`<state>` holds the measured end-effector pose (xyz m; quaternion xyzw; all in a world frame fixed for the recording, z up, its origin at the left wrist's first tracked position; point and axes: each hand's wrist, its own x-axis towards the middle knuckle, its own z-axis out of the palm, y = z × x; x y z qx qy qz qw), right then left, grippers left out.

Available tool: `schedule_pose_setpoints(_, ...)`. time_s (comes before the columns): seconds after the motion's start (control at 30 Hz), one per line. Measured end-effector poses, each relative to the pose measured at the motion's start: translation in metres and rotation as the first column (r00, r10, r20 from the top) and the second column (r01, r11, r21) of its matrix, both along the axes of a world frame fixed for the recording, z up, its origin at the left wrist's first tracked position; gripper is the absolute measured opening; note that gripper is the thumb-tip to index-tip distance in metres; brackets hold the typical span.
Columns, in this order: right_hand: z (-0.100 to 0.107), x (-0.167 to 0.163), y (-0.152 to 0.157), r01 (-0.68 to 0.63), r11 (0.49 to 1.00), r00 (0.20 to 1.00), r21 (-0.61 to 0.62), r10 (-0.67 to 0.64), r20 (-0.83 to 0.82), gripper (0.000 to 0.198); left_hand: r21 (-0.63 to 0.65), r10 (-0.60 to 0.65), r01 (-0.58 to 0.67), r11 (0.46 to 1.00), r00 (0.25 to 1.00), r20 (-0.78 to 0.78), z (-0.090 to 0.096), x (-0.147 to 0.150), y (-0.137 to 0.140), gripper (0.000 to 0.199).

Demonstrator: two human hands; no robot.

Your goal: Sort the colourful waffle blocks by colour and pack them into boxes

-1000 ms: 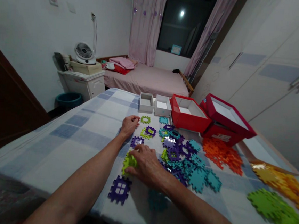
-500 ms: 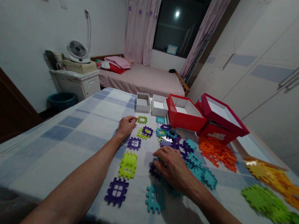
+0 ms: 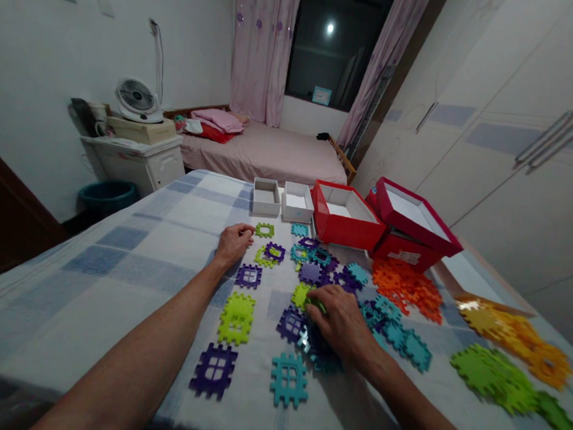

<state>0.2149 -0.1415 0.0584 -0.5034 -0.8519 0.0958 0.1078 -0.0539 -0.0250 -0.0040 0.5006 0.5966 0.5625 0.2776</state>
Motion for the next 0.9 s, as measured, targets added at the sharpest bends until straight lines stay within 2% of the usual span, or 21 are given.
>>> schedule_pose_setpoints(0.1,0.002,-0.007,0.006,-0.015,1.0,0.998,-0.007,0.015,-0.063,0.023,0.002,-0.002,0.002,1.0,1.0,-0.007,0.0,0.0,0.0,0.023)
schedule_pose_setpoints(0.3,0.016,0.005,0.017,0.065,0.997,0.968,-0.046,-0.052,0.246,0.03,-0.006,-0.003,0.003,1.0,1.0,-0.013,0.001,0.001,0.0,0.024)
schedule_pose_setpoints(0.4,0.015,0.006,0.016,0.131,0.99,0.947,-0.048,-0.111,0.302,0.04,-0.008,0.001,-0.001,1.0,1.0,-0.023,0.001,0.001,0.0,0.023)
schedule_pose_setpoints(0.53,0.006,0.003,0.016,0.135,0.986,0.967,-0.098,-0.11,0.229,0.044,-0.003,0.002,-0.002,1.0,0.999,-0.039,-0.001,0.0,0.001,0.024)
schedule_pose_setpoints(0.7,0.004,0.002,0.018,0.064,0.988,0.997,-0.137,-0.057,0.053,0.028,0.006,0.0,0.0,1.0,0.998,-0.064,-0.005,-0.002,0.003,0.024)
schedule_pose_setpoints(0.9,0.004,-0.021,0.015,0.176,0.984,0.971,0.002,-0.174,0.166,0.039,0.003,-0.001,0.001,1.0,0.996,-0.091,-0.005,-0.002,0.003,0.025)
